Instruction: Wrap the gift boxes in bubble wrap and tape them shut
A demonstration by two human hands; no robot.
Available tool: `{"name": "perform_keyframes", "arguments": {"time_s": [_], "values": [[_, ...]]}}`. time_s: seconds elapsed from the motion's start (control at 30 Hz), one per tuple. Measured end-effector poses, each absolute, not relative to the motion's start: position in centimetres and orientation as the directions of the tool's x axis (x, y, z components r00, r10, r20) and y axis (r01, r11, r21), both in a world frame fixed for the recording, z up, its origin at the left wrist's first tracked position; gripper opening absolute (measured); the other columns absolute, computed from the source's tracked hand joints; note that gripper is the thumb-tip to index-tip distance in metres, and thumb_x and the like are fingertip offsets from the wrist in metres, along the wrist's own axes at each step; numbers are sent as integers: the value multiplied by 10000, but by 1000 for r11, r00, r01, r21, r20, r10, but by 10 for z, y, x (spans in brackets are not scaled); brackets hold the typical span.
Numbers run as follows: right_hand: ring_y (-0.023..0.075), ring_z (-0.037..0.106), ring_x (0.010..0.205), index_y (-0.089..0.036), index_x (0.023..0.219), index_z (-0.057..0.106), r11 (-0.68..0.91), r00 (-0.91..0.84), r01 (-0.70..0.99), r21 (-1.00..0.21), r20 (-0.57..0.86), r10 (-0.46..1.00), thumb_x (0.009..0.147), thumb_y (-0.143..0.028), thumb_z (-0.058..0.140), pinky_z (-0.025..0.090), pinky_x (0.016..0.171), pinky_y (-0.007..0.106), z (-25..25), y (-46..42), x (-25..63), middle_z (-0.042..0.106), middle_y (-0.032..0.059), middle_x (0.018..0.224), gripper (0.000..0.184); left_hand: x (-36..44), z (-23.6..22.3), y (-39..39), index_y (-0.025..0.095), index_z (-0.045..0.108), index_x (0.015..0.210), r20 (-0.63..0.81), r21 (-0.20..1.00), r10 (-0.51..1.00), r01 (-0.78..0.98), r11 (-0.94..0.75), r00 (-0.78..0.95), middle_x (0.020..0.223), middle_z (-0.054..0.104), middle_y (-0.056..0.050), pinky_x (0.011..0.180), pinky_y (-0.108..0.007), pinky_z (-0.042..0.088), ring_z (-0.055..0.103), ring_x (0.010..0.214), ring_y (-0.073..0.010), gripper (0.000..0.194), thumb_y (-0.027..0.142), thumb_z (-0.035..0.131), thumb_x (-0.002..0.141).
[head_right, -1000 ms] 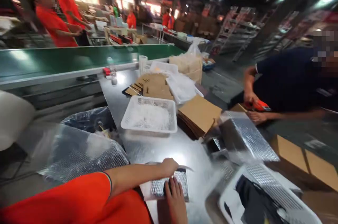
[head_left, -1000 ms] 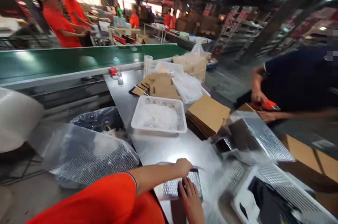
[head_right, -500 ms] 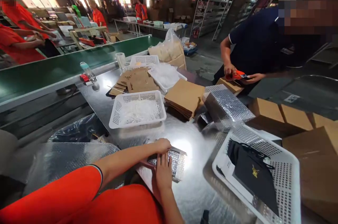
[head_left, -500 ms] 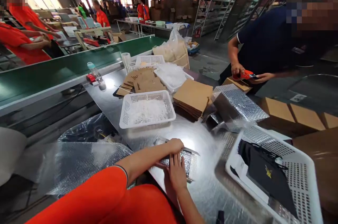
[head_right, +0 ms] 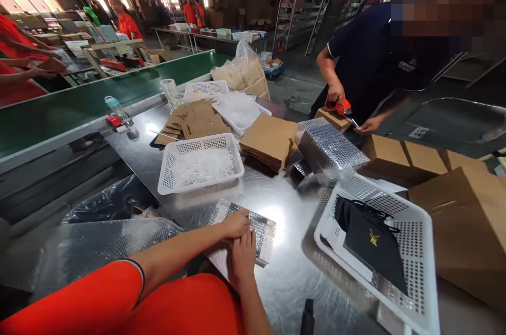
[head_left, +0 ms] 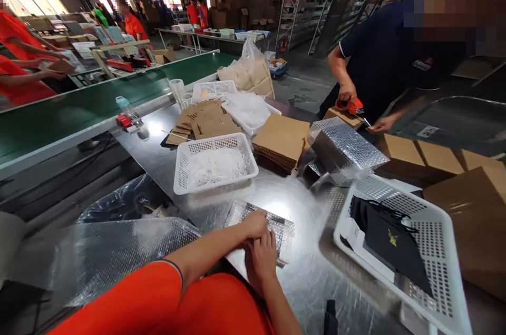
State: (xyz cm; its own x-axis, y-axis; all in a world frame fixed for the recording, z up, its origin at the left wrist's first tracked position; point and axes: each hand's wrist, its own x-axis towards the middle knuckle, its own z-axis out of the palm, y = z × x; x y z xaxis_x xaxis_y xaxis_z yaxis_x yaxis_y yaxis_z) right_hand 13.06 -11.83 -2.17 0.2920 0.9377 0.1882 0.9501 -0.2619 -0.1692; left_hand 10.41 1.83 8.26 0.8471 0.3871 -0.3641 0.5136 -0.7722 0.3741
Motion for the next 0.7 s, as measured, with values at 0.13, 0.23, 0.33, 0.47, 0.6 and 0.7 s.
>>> {"name": "perform_keyframes", "arguments": {"time_s": [0.13,0.23,0.33,0.47,0.6,0.7], "values": [[385,550,1216,-102,1223,654,-399,437,898,-182,286,853,916,-381,593,326,1114,605,-24,-123,136,635,253,1264,419,98,83,22,137,632,1272,-365,412,359,495,-765,859,1180,722,-133,1038,-400,472,636,1182,-260,431,356,351,1029],[404,482,1319,-56,1340,574,-305,336,940,-152,272,902,846,-420,697,259,1171,603,-14,-118,147,584,274,1356,626,92,86,25,77,389,1491,-360,468,336,480,-742,870,1221,719,-154,1171,-458,338,617,1244,-248,560,391,285,1039],[384,516,1299,-59,1337,580,-233,257,964,-127,232,938,815,-377,739,287,1177,565,-10,-113,154,609,259,1341,631,81,86,24,106,378,1493,-369,504,278,442,-742,887,1320,677,-153,1177,-471,336,589,1290,-264,565,369,389,993],[364,554,1267,-64,1281,619,-255,279,959,-123,244,929,787,-288,763,412,1108,496,-13,-113,155,627,258,1320,562,60,83,19,104,381,1496,-319,457,266,394,-797,909,1530,485,-201,1166,-470,373,451,1424,-318,696,310,593,866],[356,558,1266,-99,1266,641,-246,282,952,-182,206,937,743,-229,797,429,1109,481,-5,-112,153,648,221,1295,561,47,77,15,72,366,1509,-299,301,196,287,-909,934,1604,353,-245,1268,-563,113,289,1515,-359,881,414,742,790],[379,563,1250,-87,1251,653,-251,303,929,-272,171,937,691,-203,838,439,1097,502,10,-106,146,653,228,1267,601,49,72,10,98,401,1499,-336,211,221,302,-930,916,1592,391,-220,1282,-512,104,339,1497,-329,844,368,760,784]]}}
